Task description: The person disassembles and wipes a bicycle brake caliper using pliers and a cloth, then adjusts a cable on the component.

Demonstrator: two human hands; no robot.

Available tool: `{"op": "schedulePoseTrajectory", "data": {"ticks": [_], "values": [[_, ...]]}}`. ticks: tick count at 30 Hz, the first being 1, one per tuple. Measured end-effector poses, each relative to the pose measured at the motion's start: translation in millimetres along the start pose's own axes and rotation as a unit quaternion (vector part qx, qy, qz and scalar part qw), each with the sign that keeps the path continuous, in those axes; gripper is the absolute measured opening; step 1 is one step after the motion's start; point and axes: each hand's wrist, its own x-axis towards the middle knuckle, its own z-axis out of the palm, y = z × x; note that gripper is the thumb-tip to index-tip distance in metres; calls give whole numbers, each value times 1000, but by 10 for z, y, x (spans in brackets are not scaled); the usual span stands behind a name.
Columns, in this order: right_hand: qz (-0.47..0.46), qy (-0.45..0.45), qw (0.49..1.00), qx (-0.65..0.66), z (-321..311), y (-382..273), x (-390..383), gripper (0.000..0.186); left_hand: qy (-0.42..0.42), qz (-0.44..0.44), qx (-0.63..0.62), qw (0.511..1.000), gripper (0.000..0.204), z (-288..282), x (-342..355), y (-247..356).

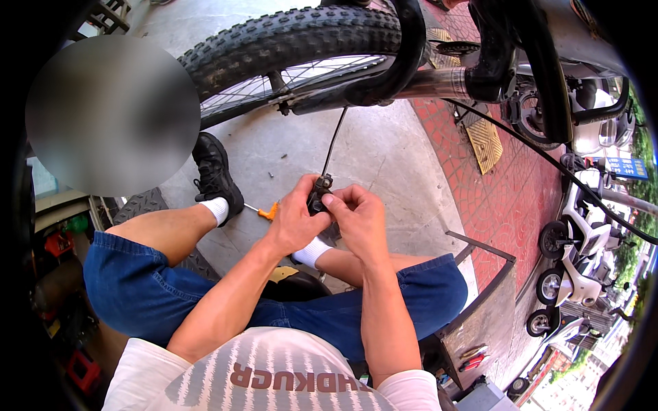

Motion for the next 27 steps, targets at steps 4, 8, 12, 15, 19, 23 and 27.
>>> {"op": "schedulePoseTrajectory", "data": {"ticks": [4,8,12,15,19,23,27], "values": [[0,-15,1000,12,-27,-1,14,13,-5,-4,-3,1000,54,-2,-2,-26],[-7,-24,1000,9,-53,14,23,13,6,10,-6,1000,51,5,-14,-10],[-7,-21,1000,-10,-51,-27,14,13,10,17,1,1000,51,8,-12,-31],[-7,-14,999,-32,-41,-71,2,14,18,31,5,999,51,18,-33,-26],[-13,-5,999,-53,-27,-82,11,15,25,31,5,999,51,34,-32,-42],[-17,-21,993,-111,-35,-118,16,14,22,28,12,999,53,20,-29,-16],[-28,-38,995,-92,-62,-106,9,14,24,42,16,999,53,24,-31,-34]]}}
